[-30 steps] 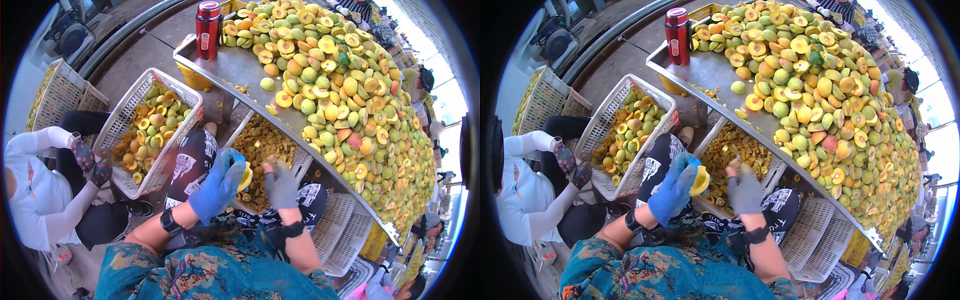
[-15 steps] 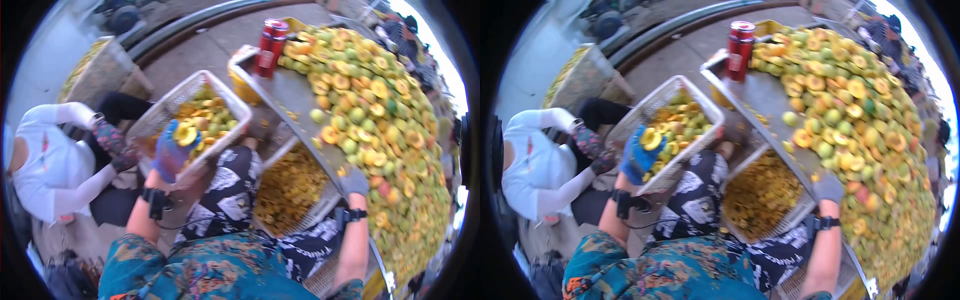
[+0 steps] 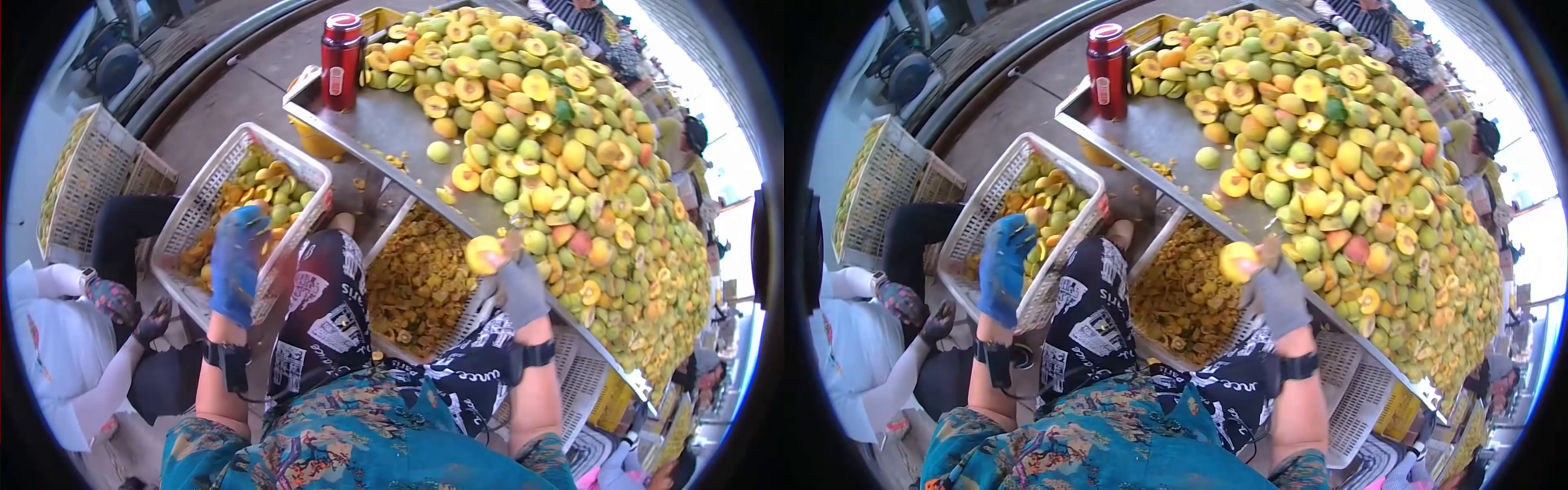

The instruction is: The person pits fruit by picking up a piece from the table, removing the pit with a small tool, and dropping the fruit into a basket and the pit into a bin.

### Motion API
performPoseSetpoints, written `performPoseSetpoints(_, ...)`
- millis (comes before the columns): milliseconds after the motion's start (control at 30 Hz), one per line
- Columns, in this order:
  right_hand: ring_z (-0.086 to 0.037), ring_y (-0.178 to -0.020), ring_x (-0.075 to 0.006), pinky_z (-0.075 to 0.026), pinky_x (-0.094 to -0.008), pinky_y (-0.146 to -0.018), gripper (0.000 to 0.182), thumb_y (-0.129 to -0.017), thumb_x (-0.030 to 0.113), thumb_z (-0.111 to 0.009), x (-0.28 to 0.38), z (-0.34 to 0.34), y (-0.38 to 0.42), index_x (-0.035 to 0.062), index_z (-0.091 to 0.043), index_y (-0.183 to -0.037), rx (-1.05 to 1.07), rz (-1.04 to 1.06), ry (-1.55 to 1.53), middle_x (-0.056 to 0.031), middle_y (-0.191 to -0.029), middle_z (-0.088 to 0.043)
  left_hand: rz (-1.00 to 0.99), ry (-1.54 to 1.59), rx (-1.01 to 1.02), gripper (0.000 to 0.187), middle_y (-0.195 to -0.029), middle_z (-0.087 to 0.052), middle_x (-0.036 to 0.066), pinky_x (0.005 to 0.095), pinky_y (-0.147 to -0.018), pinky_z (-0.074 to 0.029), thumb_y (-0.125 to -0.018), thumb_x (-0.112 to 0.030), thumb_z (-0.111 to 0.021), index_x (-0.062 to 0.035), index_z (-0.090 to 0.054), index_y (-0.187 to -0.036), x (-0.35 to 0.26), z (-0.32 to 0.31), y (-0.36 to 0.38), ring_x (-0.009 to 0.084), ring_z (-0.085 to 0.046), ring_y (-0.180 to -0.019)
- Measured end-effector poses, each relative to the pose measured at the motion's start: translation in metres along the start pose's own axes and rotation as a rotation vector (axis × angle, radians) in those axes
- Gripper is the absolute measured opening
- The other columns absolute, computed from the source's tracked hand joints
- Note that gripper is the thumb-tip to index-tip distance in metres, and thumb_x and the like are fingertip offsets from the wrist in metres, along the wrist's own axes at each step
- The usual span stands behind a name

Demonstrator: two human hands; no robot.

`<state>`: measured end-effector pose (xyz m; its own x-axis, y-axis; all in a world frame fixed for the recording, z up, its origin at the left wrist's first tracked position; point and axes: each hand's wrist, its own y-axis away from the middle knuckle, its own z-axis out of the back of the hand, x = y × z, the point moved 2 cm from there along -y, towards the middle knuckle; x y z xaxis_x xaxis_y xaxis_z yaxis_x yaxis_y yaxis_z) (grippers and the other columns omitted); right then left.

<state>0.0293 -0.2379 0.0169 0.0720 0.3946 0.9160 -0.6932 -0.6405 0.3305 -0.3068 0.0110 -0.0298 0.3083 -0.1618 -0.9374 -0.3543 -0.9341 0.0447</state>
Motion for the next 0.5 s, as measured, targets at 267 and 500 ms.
performPoseSetpoints(267,-0.058,-0.048,-0.0116,-0.043,-0.0204,-0.042,0.05,-0.086,0.037,-0.069,0.019,-0.074,0.1,0.0009,-0.052,-0.116,0.286,-0.163,-0.344,-0.0055,-0.076,-0.061,-0.167,-0.189,0.792,0.042,-0.122,-0.056,0.009,0.0285,-0.1,-0.04,-0.1,-0.031,-0.049,-0.0015,-0.051,-0.13,0.0,-0.168,0.087,0.0178,-0.053,-0.113)
performPoseSetpoints(500,-0.055,-0.052,-0.0157,-0.046,-0.0258,-0.05,0.031,-0.091,0.033,-0.062,0.016,-0.086,0.127,0.0046,-0.052,-0.099,0.219,0.041,-0.226,-0.0038,-0.078,-0.056,0.337,0.391,0.405,0.049,-0.114,-0.06,0.011,0.0344,-0.092,-0.048,-0.101,-0.047,-0.038,-0.0048,-0.051,-0.122,0.028,-0.148,0.097,0.0206,-0.061,-0.099)
